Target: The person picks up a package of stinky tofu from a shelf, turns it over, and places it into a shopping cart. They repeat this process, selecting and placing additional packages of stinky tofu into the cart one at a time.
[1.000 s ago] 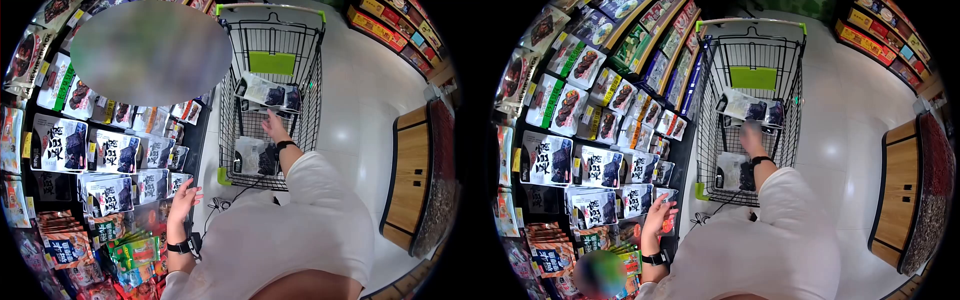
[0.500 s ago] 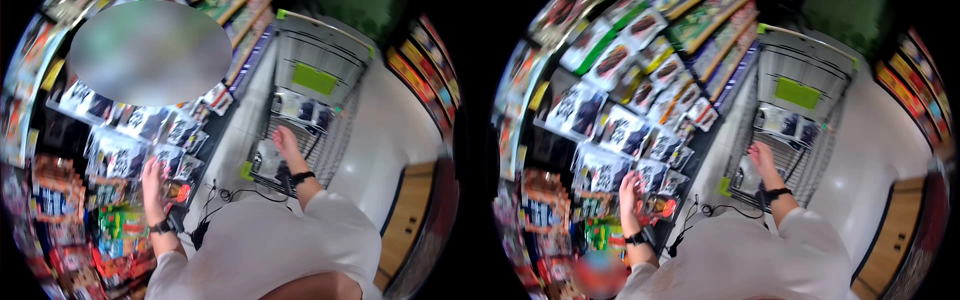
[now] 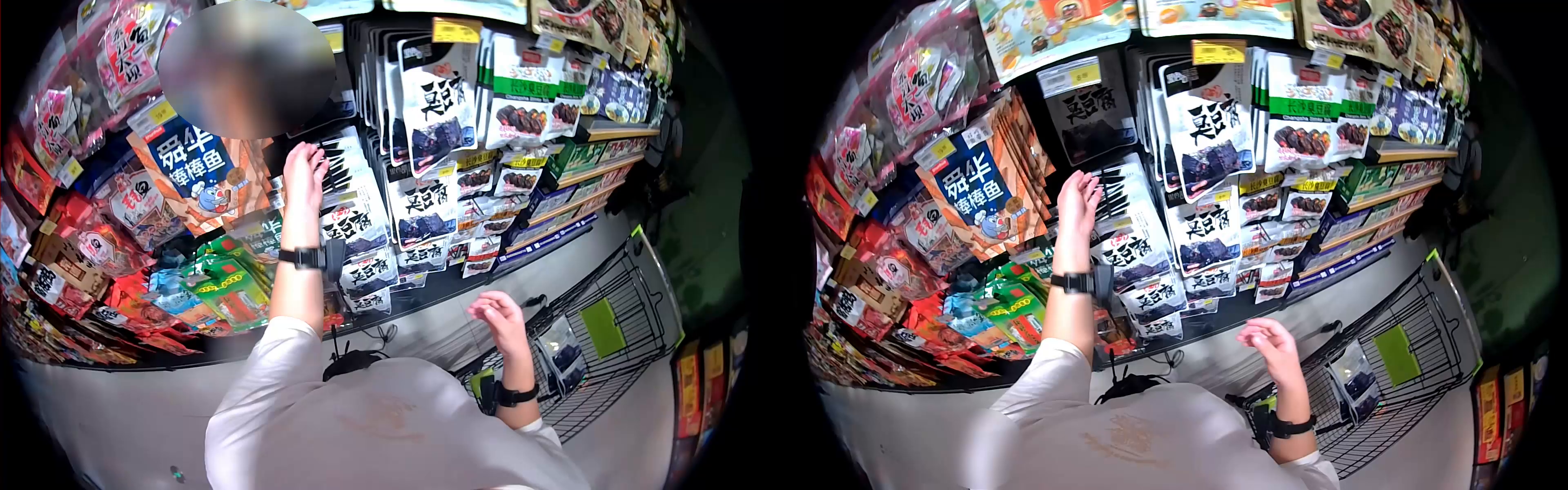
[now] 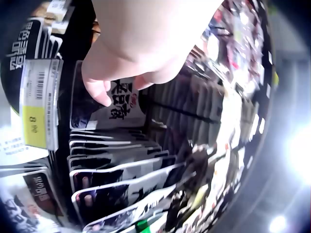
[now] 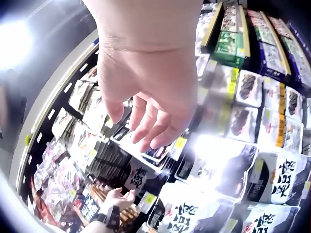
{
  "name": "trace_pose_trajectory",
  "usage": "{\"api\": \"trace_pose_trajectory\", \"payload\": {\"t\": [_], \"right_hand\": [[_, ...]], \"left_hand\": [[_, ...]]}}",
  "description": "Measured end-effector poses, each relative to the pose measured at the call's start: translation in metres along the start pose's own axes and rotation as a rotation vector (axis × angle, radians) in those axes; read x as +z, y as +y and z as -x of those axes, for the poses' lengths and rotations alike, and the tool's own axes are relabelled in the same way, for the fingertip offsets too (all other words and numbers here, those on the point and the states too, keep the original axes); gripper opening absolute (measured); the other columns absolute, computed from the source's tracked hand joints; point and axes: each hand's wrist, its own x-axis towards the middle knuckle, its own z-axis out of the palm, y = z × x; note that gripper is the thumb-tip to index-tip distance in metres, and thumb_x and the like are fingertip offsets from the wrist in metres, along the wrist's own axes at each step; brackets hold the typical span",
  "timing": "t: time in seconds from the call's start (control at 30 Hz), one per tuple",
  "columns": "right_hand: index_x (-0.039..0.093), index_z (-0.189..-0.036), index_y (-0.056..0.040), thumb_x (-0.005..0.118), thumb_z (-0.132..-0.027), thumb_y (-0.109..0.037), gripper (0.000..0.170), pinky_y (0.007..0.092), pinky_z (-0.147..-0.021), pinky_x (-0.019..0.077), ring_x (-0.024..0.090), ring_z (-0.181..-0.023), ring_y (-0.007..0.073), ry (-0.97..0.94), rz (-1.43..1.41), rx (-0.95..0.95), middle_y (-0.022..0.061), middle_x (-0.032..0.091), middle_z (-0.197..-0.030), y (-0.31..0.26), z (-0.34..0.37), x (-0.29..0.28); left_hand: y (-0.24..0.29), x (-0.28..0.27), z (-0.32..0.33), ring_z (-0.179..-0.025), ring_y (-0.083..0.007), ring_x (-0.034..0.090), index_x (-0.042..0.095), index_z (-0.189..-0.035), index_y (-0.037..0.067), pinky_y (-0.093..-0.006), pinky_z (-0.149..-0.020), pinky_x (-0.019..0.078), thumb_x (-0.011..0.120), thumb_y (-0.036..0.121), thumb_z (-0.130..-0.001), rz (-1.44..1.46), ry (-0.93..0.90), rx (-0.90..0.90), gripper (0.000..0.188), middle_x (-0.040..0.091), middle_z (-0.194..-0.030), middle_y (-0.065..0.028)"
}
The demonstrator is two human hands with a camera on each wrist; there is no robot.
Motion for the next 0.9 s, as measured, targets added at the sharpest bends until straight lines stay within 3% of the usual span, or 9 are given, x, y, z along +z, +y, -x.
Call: {"api": "trace_pose_trajectory", "payload": {"t": [0.1, 0.17, 0.23, 0.37, 0.4, 0.57, 0.7, 0.83, 0.9], "right_hand": [[0.051, -0.114, 0.0013, 0.054, -0.088, -0.006, 0.028, 0.0319, -0.084, 0.0474, 0.059, -0.100, 0.0205, -0.152, 0.036, 0.031, 0.0116, 0.060, -0.106, -0.008, -0.037, 0.038], [0.051, -0.117, 0.0006, 0.054, -0.087, -0.006, 0.030, 0.0339, -0.089, 0.0460, 0.054, -0.109, 0.0209, -0.262, 0.085, -0.041, 0.0123, 0.052, -0.119, -0.016, -0.053, 0.067], [0.050, -0.119, -0.0004, 0.055, -0.087, -0.006, 0.032, 0.0349, -0.094, 0.0432, 0.048, -0.116, 0.0211, -0.344, 0.098, -0.056, 0.0122, 0.044, -0.129, -0.010, -0.071, 0.073], [0.051, -0.119, -0.0011, 0.056, -0.087, -0.007, 0.033, 0.0347, -0.097, 0.0400, 0.045, -0.119, 0.0205, -0.436, 0.143, -0.058, 0.0129, 0.043, -0.130, -0.007, -0.088, 0.094], [0.051, -0.119, -0.0013, 0.056, -0.087, -0.008, 0.033, 0.0345, -0.097, 0.0399, 0.045, -0.119, 0.0204, -0.439, 0.143, -0.057, 0.0129, 0.044, -0.129, -0.007, -0.092, 0.098], [0.051, -0.119, -0.0014, 0.057, -0.087, -0.009, 0.033, 0.0338, -0.097, 0.0396, 0.046, -0.118, 0.0200, -0.411, 0.162, -0.056, 0.0122, 0.045, -0.129, -0.003, -0.103, 0.101], [0.053, -0.117, -0.0002, 0.060, -0.086, -0.015, 0.035, 0.0350, -0.095, 0.0420, 0.048, -0.117, 0.0229, -0.343, 0.175, -0.043, 0.0139, 0.048, -0.126, -0.001, -0.108, 0.096], [0.053, -0.117, -0.0002, 0.059, -0.086, -0.015, 0.035, 0.0346, -0.096, 0.0417, 0.049, -0.117, 0.0225, -0.358, 0.173, -0.045, 0.0137, 0.048, -0.126, -0.006, -0.112, 0.093], [0.053, -0.117, -0.0002, 0.059, -0.086, -0.015, 0.035, 0.0345, -0.096, 0.0416, 0.049, -0.117, 0.0224, -0.373, 0.168, -0.057, 0.0136, 0.048, -0.126, -0.006, -0.114, 0.090]], "left_hand": [[0.003, -0.010, -0.065, -0.106, -0.0320, 0.051, 0.040, -0.103, -0.001, -0.0417, -0.091, 0.0458, 0.050, 0.013, -0.087, 0.501, 0.164, -0.445, 0.023, 0.048, -0.113, -0.0176], [-0.009, -0.017, -0.098, -0.109, -0.0303, 0.046, 0.038, -0.110, 0.000, -0.0428, -0.094, 0.0427, 0.048, 0.014, -0.088, 0.592, 0.031, -0.494, 0.028, 0.042, -0.119, -0.0195], [-0.018, -0.010, -0.125, -0.107, -0.0298, 0.044, 0.035, -0.115, 0.001, -0.0438, -0.094, 0.0416, 0.046, 0.014, -0.089, 0.541, 0.240, -0.444, 0.031, 0.037, -0.122, -0.0195], [-0.012, 0.002, -0.141, -0.107, -0.0309, 0.044, 0.035, -0.123, 0.004, -0.0450, -0.090, 0.0420, 0.044, 0.014, -0.090, 0.505, 0.346, -0.534, 0.036, 0.039, -0.123, -0.0157], [-0.012, 0.003, -0.145, -0.102, -0.0333, 0.046, 0.039, -0.111, 0.001, -0.0472, -0.086, 0.0422, 0.042, 0.009, -0.086, 0.461, 0.363, -0.485, 0.027, 0.041, -0.115, -0.0198], [-0.032, -0.013, -0.177, -0.098, -0.0317, 0.048, 0.044, -0.107, 0.003, -0.0449, -0.084, 0.0407, 0.042, 0.015, -0.086, 0.399, 0.369, -0.458, 0.024, 0.046, -0.108, -0.0149], [-0.032, -0.011, -0.167, -0.097, -0.0246, 0.047, 0.050, -0.103, 0.012, -0.0393, -0.084, 0.0390, 0.044, 0.016, -0.085, 0.416, 0.322, -0.522, 0.019, 0.049, -0.107, -0.0075], [-0.055, -0.021, -0.171, -0.077, -0.0208, 0.055, 0.054, -0.083, 0.012, -0.0328, -0.077, 0.0469, 0.059, 0.010, -0.080, 0.523, 0.402, -0.466, 0.006, 0.056, -0.079, -0.0039], [-0.041, -0.011, -0.133, -0.083, -0.0203, 0.058, 0.055, -0.081, 0.011, -0.0363, -0.085, 0.0477, 0.056, 0.002, -0.081, 0.592, 0.209, -0.330, 0.009, 0.057, -0.085, -0.0044]]}}
